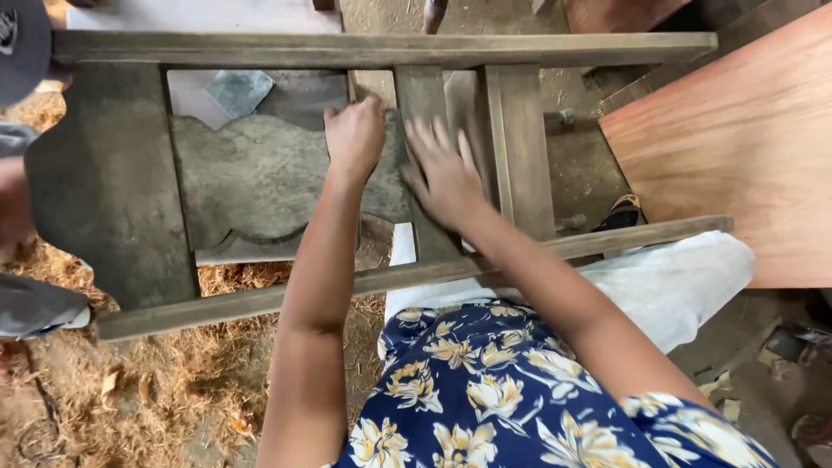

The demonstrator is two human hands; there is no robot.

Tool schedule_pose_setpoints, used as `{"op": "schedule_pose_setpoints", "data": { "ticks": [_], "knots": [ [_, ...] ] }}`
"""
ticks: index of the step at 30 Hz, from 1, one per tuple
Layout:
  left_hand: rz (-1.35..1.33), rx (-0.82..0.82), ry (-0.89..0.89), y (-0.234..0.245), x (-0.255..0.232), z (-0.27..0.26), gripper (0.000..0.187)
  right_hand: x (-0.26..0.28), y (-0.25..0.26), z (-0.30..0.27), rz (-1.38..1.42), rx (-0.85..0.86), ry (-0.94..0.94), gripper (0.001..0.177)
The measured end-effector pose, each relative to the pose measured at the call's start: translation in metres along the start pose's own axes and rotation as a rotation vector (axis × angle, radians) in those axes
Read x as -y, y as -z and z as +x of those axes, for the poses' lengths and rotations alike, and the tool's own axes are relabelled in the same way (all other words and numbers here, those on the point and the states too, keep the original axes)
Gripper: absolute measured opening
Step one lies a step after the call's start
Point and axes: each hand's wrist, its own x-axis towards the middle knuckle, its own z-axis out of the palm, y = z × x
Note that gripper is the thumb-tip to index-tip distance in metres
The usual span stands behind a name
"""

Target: Sand the wooden surfaces of a chair frame using sandpaper to smooth the finish

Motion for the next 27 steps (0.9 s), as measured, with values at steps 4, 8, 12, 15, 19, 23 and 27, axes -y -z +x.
{"op": "schedule_pose_setpoints", "data": {
  "ticks": [4,8,12,15,19,23,27],
  "knots": [
    [-0.004,0.027,0.011,-0.004,0.000,-0.003,0.016,0.015,0.017,-0.053,0.010,0.132,0.017,0.065],
    [-0.274,0.094,-0.010,0.036,0.000,0.003,0.016,0.011,0.026,0.012,0.054,0.191,-0.084,0.063],
    [-0.231,0.145,-0.010,0.042,-0.003,0.003,0.018,-0.007,-0.006,0.035,0.101,0.018,-0.110,0.062],
    [-0.038,0.055,0.028,0.026,-0.005,0.000,0.017,0.013,0.027,-0.017,0.142,0.093,-0.059,0.060],
    [-0.083,0.050,0.041,0.026,-0.005,-0.001,0.020,0.016,0.038,-0.055,0.124,0.218,-0.045,0.061],
    [-0.028,0.057,0.042,0.032,-0.009,-0.003,0.019,-0.014,0.005,0.008,0.139,0.085,-0.087,0.060],
    [-0.039,0.058,0.050,0.027,-0.006,-0.001,0.020,-0.029,-0.014,0.036,0.111,-0.014,-0.083,0.063]
  ]
}}
